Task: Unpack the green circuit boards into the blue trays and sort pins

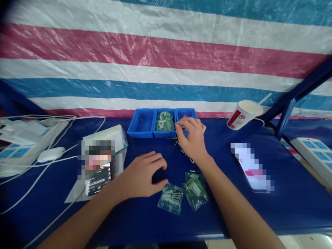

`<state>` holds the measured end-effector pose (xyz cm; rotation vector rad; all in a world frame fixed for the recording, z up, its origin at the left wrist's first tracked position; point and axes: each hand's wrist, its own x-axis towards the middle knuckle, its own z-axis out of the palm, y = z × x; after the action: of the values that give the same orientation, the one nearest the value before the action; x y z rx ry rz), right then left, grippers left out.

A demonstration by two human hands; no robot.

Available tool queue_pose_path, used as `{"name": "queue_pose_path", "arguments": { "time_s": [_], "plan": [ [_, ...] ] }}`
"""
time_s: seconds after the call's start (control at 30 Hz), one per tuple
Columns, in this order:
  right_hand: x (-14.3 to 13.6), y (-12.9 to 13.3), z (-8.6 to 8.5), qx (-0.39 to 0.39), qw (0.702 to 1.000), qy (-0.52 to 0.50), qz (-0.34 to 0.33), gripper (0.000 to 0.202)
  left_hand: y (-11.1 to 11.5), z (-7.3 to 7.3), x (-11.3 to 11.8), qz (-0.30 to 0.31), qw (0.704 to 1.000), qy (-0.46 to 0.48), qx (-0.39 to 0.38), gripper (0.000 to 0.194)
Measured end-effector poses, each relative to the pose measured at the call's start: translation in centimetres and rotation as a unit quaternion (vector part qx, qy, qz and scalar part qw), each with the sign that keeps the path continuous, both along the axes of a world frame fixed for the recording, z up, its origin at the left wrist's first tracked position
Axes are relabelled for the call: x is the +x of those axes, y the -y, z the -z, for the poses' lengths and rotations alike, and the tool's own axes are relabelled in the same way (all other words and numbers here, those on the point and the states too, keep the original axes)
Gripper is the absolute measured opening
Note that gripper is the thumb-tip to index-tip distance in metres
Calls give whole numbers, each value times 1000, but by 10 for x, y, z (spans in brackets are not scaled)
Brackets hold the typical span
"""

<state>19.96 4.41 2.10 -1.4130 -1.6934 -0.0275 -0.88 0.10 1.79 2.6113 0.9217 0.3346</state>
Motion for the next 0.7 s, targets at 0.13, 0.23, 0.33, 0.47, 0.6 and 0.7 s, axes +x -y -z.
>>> {"name": "queue_pose_path", "arguments": {
  "time_s": [0.13, 0.23, 0.33, 0.47, 0.6, 0.7],
  "plan": [
    [-6, 4, -1, -10, 1000, -7, -8, 23, 0, -4, -3, 3, 998, 33, -53, 40],
    [-8, 5, -1, -14, 999, -27, -22, 23, 5, -1, 0, 45, 996, 28, -73, 54],
    [-9, 5, -1, -4, 997, -60, -43, 22, 6, 0, 0, 61, 993, 21, -96, 42],
    [-15, 8, -4, 13, 994, -74, -75, 20, 3, -5, -3, 47, 987, 36, -149, 24],
    [-18, 12, -7, -8, 991, -89, -102, 22, 0, -9, -2, -43, 974, 118, -191, 8],
    [-17, 13, -7, -95, 982, -99, -129, 32, -4, -8, -1, -157, 931, 246, -221, 7]
  ]
}}
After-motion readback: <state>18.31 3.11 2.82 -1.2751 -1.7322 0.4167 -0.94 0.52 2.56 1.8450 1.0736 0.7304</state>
